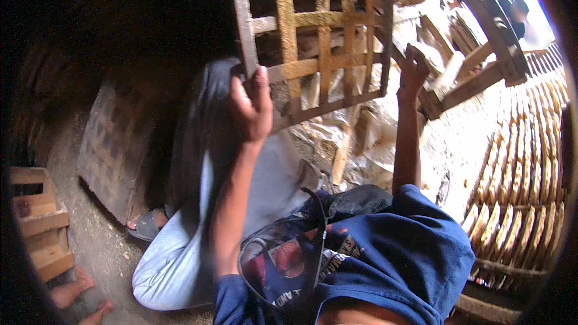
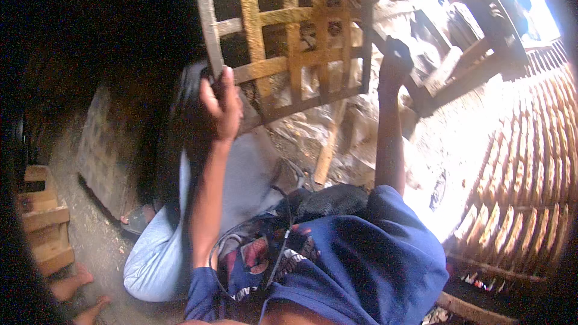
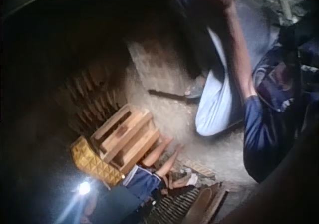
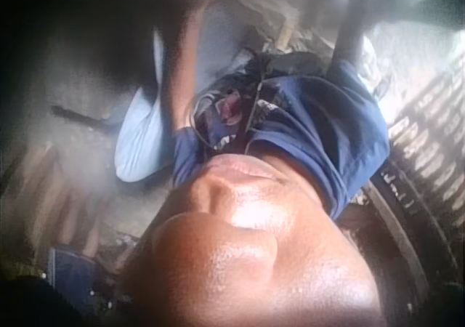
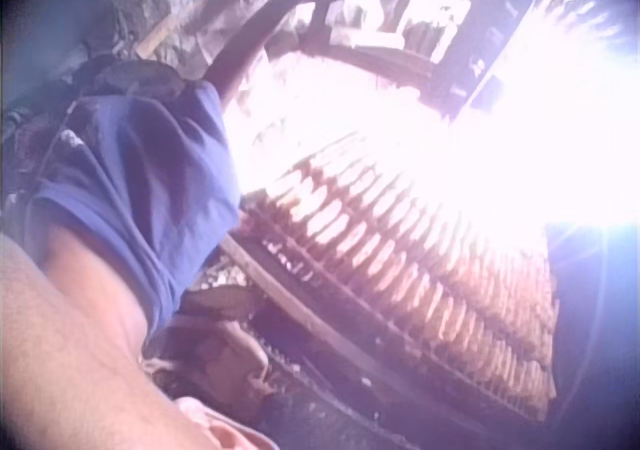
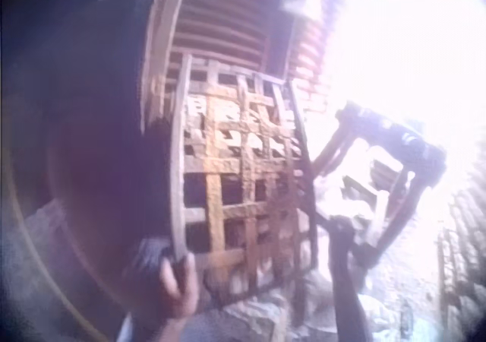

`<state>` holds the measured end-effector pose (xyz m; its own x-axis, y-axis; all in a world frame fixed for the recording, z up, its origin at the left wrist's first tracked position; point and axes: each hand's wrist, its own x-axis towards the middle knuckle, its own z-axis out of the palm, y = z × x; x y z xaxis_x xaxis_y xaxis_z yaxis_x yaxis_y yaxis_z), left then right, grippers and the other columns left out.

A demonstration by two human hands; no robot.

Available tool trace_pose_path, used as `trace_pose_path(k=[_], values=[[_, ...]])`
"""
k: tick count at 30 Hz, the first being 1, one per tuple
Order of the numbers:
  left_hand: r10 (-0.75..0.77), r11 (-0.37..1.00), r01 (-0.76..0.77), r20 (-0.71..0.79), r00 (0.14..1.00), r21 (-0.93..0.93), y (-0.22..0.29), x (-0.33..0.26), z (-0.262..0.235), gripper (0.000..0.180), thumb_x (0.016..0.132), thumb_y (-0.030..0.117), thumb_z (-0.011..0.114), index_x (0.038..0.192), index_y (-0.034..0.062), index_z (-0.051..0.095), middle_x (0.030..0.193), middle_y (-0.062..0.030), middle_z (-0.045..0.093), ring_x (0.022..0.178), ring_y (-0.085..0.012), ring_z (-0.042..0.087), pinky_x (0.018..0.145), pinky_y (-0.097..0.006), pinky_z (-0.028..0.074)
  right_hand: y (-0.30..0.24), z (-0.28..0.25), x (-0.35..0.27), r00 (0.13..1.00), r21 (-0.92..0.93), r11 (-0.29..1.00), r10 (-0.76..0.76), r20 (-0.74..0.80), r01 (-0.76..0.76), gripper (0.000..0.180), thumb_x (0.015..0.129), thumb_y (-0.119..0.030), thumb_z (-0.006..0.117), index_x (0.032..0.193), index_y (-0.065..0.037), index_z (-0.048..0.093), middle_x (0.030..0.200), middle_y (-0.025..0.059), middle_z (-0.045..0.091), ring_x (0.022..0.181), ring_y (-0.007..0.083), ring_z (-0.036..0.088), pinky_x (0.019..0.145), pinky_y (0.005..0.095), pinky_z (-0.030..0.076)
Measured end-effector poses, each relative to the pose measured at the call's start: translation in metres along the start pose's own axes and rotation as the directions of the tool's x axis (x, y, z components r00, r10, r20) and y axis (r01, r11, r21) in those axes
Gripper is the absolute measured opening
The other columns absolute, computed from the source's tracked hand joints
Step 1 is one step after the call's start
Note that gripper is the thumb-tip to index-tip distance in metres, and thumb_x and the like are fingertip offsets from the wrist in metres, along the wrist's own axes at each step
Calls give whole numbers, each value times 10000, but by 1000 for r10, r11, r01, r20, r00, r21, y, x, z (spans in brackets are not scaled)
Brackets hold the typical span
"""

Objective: The person sits on the floor and repeatedly picks up a rectangular wooden lattice frame, then uses a small metal tool to scrape or pry along the frame's joints and edges. The person turns the frame over and works on multiple sections before placing it back down and picking up another frame to repeat the process.

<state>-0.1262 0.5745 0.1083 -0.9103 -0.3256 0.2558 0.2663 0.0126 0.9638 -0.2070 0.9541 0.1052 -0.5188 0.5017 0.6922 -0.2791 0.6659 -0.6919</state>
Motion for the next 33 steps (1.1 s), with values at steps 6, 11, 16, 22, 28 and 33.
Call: trace_pose_path(k=[6, 11, 16, 22, 28, 33], values=[[-96, 991, 102, 65, 993, -90, 13, -4, -8, 334, 995, 431, 604, 1015, 120, 483, 617, 18, 452, 410, -46, 386, 353, -222, 296, -51, -10, -33, 788, 150, 876, 323, 524, -458, 387, 1033, -369, 556, 1081, -19, 714, 808, -5, 619, 776, 84, 528, 724, 322, 463], [-191, 974, 202, 106, 976, -103, 36, -11, -24, 339, 989, 429, 611, 1044, 116, 493, 639, 12, 454, 425, -50, 400, 367, -219, 310, -55, -6, -42, 894, 126, 922, 310, 323, -366, 375, 1039, -372, 537, 918, -54, 693, 740, -30, 576, 621, 65, 486, 552, 273, 407], [-156, 982, 156, 7, 988, -103, 88, -20, -71, 351, 954, 387, 679, 1047, 86, 523, 668, 4, 478, 433, -58, 419, 370, -220, 337, -130, -10, -58, 862, 366, 789, 388, 326, -493, 383, 1023, -379, 540, 812, -93, 682, 619, -26, 559, 471, 62, 454, 422, 247, 351], [-110, 992, 92, -220, 969, -87, 137, -45, -170, 277, 975, 345, 664, 963, 99, 536, 685, 22, 459, 450, -42, 398, 383, -211, 333, -222, 3, -90, 831, 326, 863, 171, 530, -385, 427, 1072, -367, 438, 939, 0, 610, 770, -11, 552, 670, 61, 469, 598, 218, 355], [-62, 996, 84, -622, 781, 6, 178, -81, -244, 359, 977, 407, 658, 889, 105, 486, 669, 44, 374, 434, -56, 382, 364, -221, 292, -309, 104, -123, 611, 530, 752, -218, 761, -392, 321, 1046, -286, 557, 1044, 29, 617, 900, -10, 560, 805, 52, 462, 680, 220, 378], [606, 615, 49, -511, 610, 787, 225, -67, -298, 204, 959, 261, 688, 942, 92, 574, 568, -12, 494, 455, -147, 514, 418, -290, 385, -368, 216, -165, 393, 600, 696, -462, 795, -395, 706, 996, -403, 616, 1512, 10, 367, 1480, 215, 475, 1327, 263, 495, 1030, 316, 444]])
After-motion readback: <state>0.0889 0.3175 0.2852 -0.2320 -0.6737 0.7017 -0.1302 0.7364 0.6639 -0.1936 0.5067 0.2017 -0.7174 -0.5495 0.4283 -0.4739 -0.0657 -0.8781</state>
